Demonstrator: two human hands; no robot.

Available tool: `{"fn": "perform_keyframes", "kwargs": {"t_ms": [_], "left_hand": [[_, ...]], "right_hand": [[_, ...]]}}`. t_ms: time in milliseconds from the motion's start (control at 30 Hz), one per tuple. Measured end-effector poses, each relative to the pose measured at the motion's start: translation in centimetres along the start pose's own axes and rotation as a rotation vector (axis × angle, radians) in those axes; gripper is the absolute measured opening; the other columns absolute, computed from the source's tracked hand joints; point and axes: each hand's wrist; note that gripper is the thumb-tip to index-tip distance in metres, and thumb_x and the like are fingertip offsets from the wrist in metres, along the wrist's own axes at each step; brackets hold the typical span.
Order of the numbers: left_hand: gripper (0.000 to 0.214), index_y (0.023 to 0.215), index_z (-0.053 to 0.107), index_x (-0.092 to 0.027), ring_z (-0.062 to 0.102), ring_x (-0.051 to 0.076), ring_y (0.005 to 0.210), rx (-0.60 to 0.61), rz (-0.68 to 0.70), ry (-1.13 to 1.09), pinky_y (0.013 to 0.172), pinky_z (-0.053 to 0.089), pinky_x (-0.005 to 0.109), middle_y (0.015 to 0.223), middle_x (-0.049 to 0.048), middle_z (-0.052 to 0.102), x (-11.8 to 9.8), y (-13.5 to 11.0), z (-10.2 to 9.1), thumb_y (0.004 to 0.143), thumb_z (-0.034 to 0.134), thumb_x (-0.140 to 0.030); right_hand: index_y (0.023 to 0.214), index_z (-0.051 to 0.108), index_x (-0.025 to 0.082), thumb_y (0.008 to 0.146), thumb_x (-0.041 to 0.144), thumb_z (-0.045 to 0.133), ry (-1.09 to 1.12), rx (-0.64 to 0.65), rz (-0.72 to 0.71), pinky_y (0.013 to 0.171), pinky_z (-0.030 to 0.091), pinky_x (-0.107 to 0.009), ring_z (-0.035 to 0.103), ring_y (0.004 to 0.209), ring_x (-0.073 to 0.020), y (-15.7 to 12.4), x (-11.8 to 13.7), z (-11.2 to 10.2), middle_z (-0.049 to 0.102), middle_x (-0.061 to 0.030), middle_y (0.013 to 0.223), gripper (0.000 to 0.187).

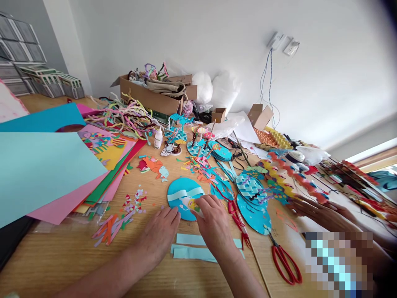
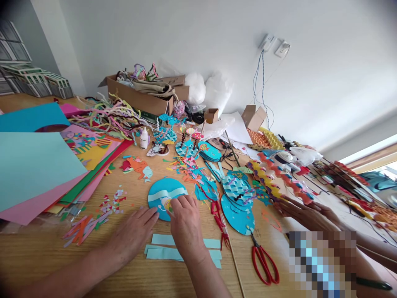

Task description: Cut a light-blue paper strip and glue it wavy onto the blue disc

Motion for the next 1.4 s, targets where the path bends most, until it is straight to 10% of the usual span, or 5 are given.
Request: {"fn": "perform_keyframes", "kwargs": {"t_ms": [1400], "left_hand": [[0.039,0.116,0.053,-0.014,0.052,0.026,0.111,-0.079,-0.009,-0.009,0.093,0.041,0.046,0.121,0.0133,0.057,0.2,-0.2,1.2,0.079,0.042,-0.003]], "right_hand": [[0.080,0.058,0.018,0.074,0.016,0.063,0.027,-0.038,0.081,0.071,0.041,-0.032,0.051,0.081,-0.0219,-0.7,0.2,0.1,0.059,-0.0053,0.080,0.008]]}}
Point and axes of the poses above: each hand's wrist, its own y-axis towards the middle knuckle, its own z-axis out of the palm, x = y × z
